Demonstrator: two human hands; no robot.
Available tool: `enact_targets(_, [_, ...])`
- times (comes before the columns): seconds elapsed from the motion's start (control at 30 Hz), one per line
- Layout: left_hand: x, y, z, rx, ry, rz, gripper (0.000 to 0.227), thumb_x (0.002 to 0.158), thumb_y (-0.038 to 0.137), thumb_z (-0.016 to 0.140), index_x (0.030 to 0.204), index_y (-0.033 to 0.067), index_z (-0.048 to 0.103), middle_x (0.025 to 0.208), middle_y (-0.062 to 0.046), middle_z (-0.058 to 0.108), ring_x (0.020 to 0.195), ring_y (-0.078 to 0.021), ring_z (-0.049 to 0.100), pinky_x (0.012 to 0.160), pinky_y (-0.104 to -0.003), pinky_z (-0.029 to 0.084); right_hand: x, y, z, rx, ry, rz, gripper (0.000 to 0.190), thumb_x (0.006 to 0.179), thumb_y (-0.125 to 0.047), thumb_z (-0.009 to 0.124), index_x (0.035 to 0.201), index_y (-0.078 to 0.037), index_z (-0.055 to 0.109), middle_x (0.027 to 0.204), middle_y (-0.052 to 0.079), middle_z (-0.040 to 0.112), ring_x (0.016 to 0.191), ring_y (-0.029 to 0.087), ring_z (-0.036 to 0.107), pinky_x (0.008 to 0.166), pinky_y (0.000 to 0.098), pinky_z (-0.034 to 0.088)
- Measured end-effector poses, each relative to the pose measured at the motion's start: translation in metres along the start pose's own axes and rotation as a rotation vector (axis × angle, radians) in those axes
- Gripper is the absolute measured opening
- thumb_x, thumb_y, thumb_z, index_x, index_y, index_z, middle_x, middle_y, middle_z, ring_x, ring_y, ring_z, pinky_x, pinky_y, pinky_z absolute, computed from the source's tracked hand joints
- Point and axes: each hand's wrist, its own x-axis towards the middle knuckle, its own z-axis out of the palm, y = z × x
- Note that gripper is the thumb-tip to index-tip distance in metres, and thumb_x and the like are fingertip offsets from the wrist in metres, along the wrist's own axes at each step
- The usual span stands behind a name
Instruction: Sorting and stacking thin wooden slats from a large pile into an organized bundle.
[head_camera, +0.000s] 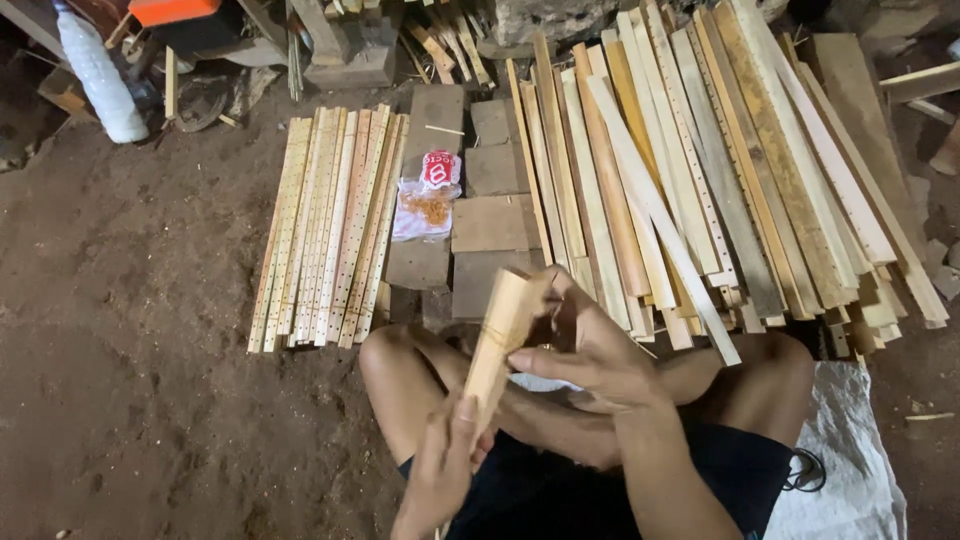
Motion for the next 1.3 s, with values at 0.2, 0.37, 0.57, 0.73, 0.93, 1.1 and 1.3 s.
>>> enact_targets(0.2, [0.002,0.039,-0.008,0.003,-0.171,0.103,0.05,0.105,0.034,0.038,0.124,-0.0041,0.065,0.064,-0.003,0.057,0.051,-0.0088,0.045,0.044,-0.023,0.036,0.007,0.022,-0.021,-0.047,-0.025,-0.274,0.035,0.102,-0.014,0.062,0.134,0.002,0.059,0.123,0.015,0.067,0.109,0.024,0.067,0.103,0.0424,0.059])
enact_targets(0.37, [-0.001,0.043,-0.005,-0.087,-0.162,-0.004,0.055,0.105,0.036,0.035,0.13,-0.003,0.065,0.064,-0.004,0.056,0.051,-0.0091,0.043,0.044,-0.023,0.033,0.01,0.022,0.004,-0.381,0.256,-0.131,0.036,0.089,-0.029,0.071,0.111,-0.001,0.076,0.09,0.01,0.081,0.045,0.008,0.05,0.04,0.0184,0.035])
enact_targets(0.57, [0.0,0.038,-0.007,-0.154,-0.217,-0.01,0.054,0.106,0.037,0.035,0.122,-0.004,0.065,0.065,-0.004,0.054,0.052,-0.0096,0.042,0.044,-0.023,0.032,0.0,0.027,0.007,-0.469,0.331,0.036,0.034,0.083,-0.021,0.076,0.106,0.003,0.078,0.087,0.015,0.084,0.054,0.013,0.07,0.045,0.0174,0.047])
enact_targets(0.73, [0.007,0.024,-0.011,-0.227,-0.229,-0.071,0.056,0.106,0.043,0.035,0.104,-0.0042,0.066,0.063,-0.006,0.052,0.051,-0.0117,0.042,0.044,-0.025,0.032,0.005,0.028,-0.006,-0.117,-0.06,-0.17,0.037,0.096,-0.024,0.071,0.125,0.0,0.066,0.115,0.016,0.074,0.103,0.027,0.073,0.095,0.0445,0.063])
enact_targets(0.93, [0.011,0.023,-0.011,-0.242,-0.352,0.095,0.051,0.11,0.034,0.032,0.106,-0.0047,0.065,0.063,-0.006,0.054,0.047,-0.0119,0.044,0.039,-0.027,0.036,0.0,0.043,-0.012,-0.357,0.206,-0.058,0.033,0.088,-0.022,0.073,0.111,0.001,0.075,0.094,0.017,0.083,0.058,0.016,0.074,0.046,0.0202,0.057])
enact_targets(1.1, [0.008,0.042,-0.004,-0.183,-0.356,-0.01,0.06,0.107,0.042,0.03,0.109,-0.0044,0.068,0.062,-0.006,0.055,0.044,-0.0105,0.043,0.038,-0.024,0.033,-0.004,0.04,0.005,-0.084,0.241,-0.044,0.033,0.087,-0.008,0.073,0.115,0.009,0.071,0.095,0.024,0.078,0.082,0.026,0.075,0.076,0.0308,0.06])
enact_targets(1.3, [0.006,0.049,0.003,-0.083,-0.386,0.154,0.028,0.101,0.011,0.058,0.123,-0.004,0.063,0.077,-0.009,0.065,0.056,-0.0122,0.056,0.051,-0.025,0.05,-0.005,0.035,0.006,-0.014,0.283,-0.026,0.032,0.086,-0.009,0.075,0.112,0.009,0.072,0.093,0.024,0.078,0.074,0.022,0.072,0.066,0.0283,0.058])
